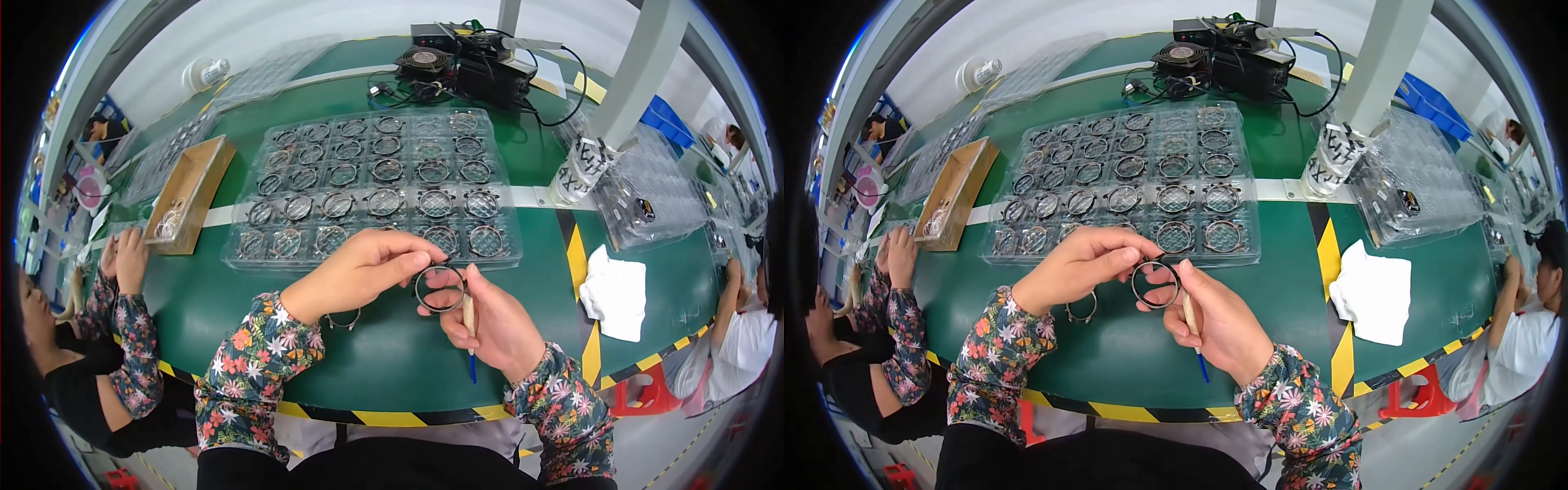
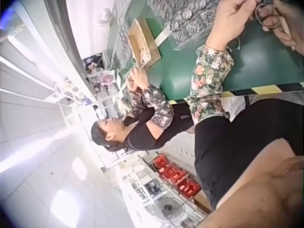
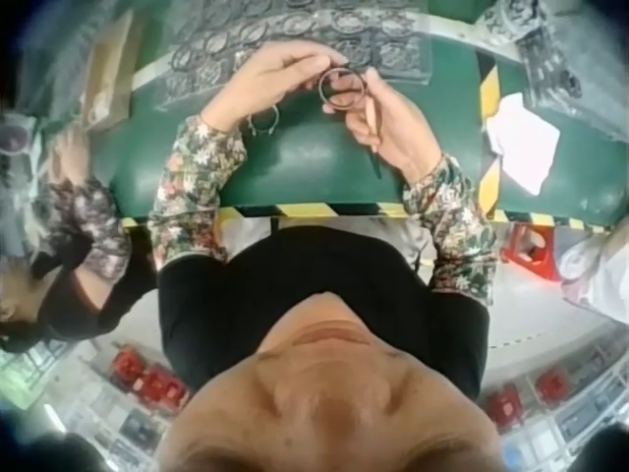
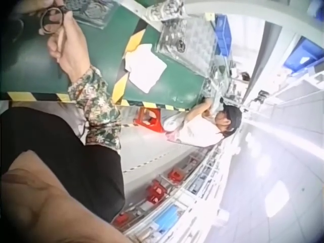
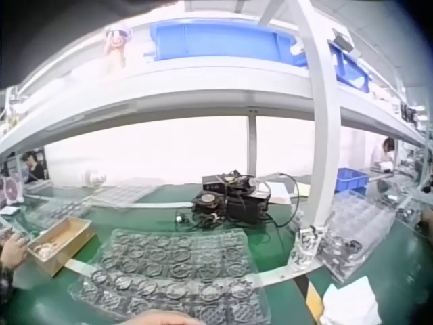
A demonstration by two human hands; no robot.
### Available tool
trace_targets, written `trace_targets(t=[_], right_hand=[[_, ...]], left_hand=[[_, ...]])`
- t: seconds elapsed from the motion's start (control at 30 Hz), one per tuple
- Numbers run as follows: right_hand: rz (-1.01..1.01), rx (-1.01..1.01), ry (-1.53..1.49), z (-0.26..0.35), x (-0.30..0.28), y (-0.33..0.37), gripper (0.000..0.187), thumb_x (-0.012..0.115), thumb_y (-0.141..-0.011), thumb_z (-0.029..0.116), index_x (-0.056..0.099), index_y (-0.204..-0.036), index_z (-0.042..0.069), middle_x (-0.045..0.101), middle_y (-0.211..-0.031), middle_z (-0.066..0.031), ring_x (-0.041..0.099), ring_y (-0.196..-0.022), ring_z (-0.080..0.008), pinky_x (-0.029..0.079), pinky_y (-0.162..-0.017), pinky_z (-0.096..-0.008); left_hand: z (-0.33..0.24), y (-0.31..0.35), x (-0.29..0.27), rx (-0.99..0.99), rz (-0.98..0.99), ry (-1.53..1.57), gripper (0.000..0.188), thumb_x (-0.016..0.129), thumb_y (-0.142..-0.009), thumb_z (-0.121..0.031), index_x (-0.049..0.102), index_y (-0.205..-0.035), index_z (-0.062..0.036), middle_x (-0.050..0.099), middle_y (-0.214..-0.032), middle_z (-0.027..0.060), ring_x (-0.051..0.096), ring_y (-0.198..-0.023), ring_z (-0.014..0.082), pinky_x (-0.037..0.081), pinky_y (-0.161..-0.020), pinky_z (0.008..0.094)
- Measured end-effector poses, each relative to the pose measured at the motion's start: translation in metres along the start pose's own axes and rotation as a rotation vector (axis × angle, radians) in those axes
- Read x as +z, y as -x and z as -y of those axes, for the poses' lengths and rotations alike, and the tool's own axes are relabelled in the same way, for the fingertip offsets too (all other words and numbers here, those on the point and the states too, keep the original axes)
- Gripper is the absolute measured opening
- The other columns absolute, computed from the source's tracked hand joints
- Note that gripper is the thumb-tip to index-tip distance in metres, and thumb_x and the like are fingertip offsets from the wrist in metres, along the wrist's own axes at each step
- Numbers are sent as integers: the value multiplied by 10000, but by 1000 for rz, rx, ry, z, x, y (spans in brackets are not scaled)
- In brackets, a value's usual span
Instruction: The person assembles circular electronic components by hand at a factory workbench, using a small pick tool to manipulate plastic rings and circular cases from component trays.
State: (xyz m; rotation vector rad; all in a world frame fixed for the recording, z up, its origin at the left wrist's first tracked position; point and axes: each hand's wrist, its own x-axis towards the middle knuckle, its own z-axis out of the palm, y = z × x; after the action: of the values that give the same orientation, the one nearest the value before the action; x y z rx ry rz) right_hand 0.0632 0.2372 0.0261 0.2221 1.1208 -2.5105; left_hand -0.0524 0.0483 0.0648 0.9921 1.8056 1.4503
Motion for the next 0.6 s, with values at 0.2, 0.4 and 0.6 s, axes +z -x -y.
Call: trace_targets(t=[0.2,0.4,0.6], right_hand=[[39,13,-15,1,-1,-1,513,271,-1070,429,547,-1198,17,681,-989,-127,451,-564,-121,326,-465,-233],[-41,-89,30,-3,-3,1,501,285,-1069,430,522,-1215,14,612,-1081,-128,458,-613,-105,331,-476,-227],[-20,-90,199,-4,-1,4,444,350,-1067,393,517,-1216,10,565,-1084,-99,412,-633,-85,322,-499,-213]], left_hand=[[0,-4,-6,-111,50,150,206,625,-955,-119,663,-1127,-12,664,-925,2,535,-748,40,439,-642,199],[-22,-19,-22,-257,117,218,143,643,-934,-125,661,-1058,-55,690,-875,-3,554,-686,27,437,-585,178],[4,-114,-58,243,-380,-813,132,667,-875,-132,672,-945,-19,697,-856,86,644,-723,193,506,-642,323]])
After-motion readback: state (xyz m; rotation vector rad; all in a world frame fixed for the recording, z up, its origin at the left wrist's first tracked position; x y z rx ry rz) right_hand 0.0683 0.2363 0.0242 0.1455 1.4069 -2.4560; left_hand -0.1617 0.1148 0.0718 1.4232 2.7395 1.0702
